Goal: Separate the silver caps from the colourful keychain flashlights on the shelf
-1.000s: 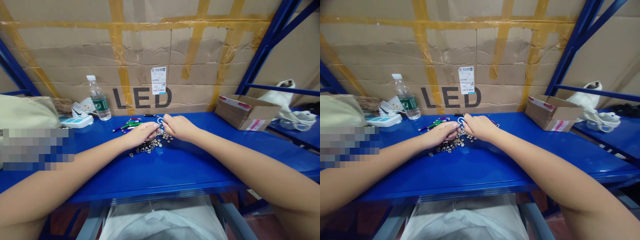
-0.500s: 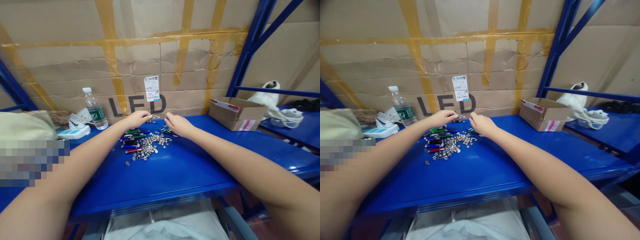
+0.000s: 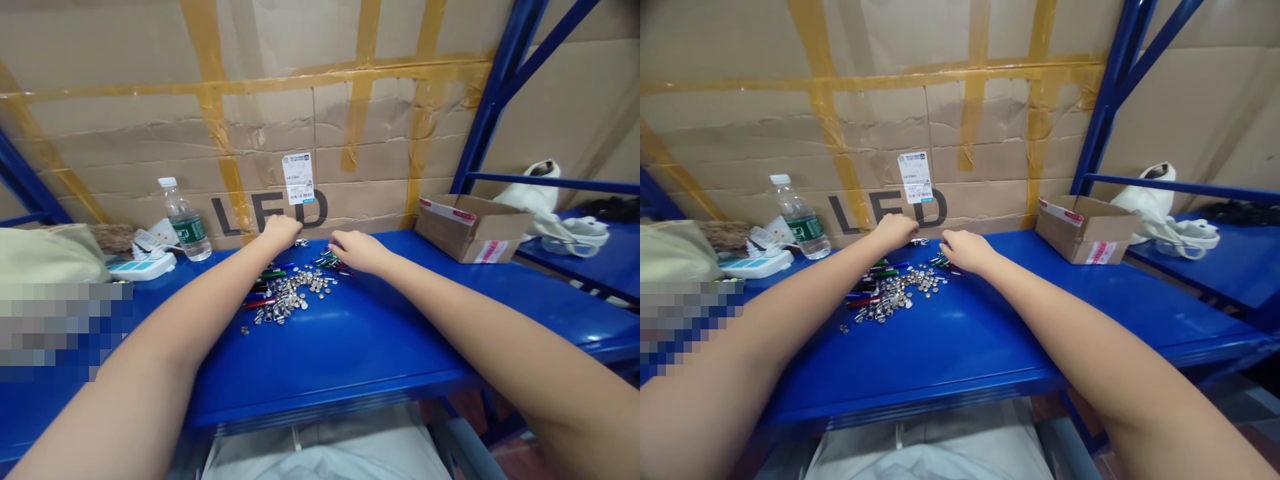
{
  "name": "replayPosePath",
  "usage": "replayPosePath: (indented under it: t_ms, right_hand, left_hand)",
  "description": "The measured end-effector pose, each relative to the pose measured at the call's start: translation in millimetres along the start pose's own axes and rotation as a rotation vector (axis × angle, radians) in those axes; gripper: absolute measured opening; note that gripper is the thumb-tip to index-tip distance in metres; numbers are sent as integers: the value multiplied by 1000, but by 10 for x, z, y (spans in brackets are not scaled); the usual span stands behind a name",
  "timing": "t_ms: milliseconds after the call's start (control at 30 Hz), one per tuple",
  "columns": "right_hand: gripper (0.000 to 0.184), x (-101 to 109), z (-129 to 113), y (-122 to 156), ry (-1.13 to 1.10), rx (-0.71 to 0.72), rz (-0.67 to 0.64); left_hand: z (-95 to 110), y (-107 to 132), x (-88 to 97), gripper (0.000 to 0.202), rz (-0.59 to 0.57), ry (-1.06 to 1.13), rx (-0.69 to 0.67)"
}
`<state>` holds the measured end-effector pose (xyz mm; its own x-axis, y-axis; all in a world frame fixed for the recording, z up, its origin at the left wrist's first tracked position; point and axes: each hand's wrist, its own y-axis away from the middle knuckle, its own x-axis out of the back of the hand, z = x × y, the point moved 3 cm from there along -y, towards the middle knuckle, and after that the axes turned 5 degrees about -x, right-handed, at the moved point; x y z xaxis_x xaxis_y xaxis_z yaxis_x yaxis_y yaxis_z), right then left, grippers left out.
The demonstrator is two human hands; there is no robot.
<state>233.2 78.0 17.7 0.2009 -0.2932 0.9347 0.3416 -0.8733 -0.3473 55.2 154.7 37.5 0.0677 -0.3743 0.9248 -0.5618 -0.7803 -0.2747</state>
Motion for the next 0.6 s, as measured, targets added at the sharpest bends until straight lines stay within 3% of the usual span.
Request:
replayPosePath:
  t_ms: [167,300,433,600]
  right_hand:
    - [29,-64,-21,-5,3,41,-61]
    - [27,-123,-132,10,35,115,-110]
    - [21,-120,-258,60,15,196,-173]
    - [18,-15,-331,143,-91,287,-266]
  left_hand:
    - [27,507,99,19,-200,0,-78]
    - [-33,890,101,19,-215,-78,-29]
    - [-69,942,35,26,-162,-23,-105]
    - [-113,813,-90,30,-156,59,-77]
